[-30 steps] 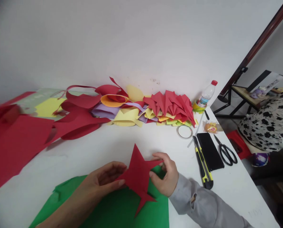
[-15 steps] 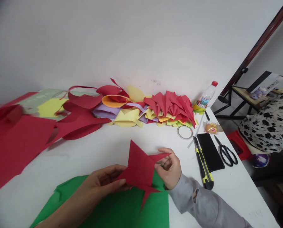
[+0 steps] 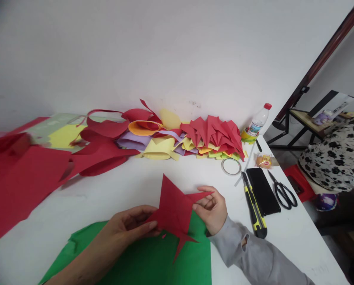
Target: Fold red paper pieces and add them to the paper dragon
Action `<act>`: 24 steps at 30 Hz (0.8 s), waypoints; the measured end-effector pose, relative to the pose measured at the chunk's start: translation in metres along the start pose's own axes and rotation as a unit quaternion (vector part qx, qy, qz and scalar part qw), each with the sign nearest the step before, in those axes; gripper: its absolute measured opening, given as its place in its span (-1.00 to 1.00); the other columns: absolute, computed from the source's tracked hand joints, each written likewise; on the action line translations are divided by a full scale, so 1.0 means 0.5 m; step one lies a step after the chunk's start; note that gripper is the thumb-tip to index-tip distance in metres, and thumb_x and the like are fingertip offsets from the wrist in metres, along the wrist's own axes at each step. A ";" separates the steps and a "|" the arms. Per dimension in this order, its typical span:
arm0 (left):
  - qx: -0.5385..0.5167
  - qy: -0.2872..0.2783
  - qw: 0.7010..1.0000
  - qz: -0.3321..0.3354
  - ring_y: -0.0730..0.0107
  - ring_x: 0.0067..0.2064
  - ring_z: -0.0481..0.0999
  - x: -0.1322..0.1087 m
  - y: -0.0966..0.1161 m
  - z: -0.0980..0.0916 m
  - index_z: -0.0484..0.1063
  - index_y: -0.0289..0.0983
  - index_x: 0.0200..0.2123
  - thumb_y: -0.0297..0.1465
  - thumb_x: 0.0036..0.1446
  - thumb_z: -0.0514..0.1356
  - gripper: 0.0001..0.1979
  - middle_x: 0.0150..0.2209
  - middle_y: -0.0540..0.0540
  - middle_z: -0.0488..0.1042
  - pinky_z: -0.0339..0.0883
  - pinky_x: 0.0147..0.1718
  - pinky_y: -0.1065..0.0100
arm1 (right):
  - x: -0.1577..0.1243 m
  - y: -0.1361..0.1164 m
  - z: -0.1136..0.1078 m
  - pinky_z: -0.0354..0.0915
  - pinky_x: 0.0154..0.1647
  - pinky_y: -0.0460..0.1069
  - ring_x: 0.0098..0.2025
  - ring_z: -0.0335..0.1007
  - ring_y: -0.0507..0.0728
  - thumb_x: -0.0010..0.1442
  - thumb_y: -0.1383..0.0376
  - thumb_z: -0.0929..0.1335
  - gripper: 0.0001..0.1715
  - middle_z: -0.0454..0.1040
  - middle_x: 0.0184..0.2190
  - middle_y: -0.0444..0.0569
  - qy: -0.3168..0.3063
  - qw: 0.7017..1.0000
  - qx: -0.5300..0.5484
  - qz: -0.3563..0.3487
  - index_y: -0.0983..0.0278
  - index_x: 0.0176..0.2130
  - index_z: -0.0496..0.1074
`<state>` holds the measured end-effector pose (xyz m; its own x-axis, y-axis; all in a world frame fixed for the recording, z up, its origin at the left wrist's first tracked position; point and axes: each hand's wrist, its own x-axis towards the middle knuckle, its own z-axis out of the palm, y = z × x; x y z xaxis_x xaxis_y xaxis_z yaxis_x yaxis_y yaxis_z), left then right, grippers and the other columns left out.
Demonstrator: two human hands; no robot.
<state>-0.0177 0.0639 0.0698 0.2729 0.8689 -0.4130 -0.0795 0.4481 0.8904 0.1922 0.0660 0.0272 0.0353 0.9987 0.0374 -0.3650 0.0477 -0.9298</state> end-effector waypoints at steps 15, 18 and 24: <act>0.001 0.108 0.994 0.023 0.29 -0.48 0.57 0.006 0.020 -0.020 0.57 -0.23 -0.53 -0.24 -0.34 0.47 -0.73 -0.55 0.00 0.58 0.50 -0.37 0.33 | 0.035 0.028 -0.032 0.45 -0.32 -0.06 -0.51 0.48 0.03 -0.24 0.37 0.60 -0.69 0.49 -0.61 -0.20 0.093 0.991 0.096 0.023 0.29 -0.46 0.48; -0.023 0.131 0.991 0.031 0.31 -0.48 0.56 0.004 0.027 -0.017 0.55 -0.23 -0.54 -0.27 -0.37 0.49 -0.73 -0.56 0.02 0.56 0.49 -0.39 0.36 | 0.035 0.028 -0.037 0.47 -0.29 -0.03 -0.48 0.50 0.05 -0.22 0.37 0.60 -0.69 0.52 -0.58 -0.17 0.089 0.990 0.102 0.031 0.28 -0.43 0.50; -0.168 0.144 0.975 0.025 0.44 -0.47 0.54 0.007 0.029 -0.016 0.52 -0.27 -0.50 -0.38 -0.43 0.52 -0.67 -0.52 0.03 0.55 0.47 -0.41 0.48 | 0.021 0.017 -0.020 0.47 -0.33 -0.02 -0.44 0.53 0.09 -0.26 0.36 0.61 -0.71 0.60 -0.49 -0.07 0.063 0.995 0.074 0.025 0.29 -0.51 0.50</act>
<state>-0.0257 0.0753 0.0796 -0.0168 0.8926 -0.4505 -0.4095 0.4049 0.8175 0.1990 0.0769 0.0162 0.1260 0.9901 -0.0627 -0.5023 0.0091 -0.8647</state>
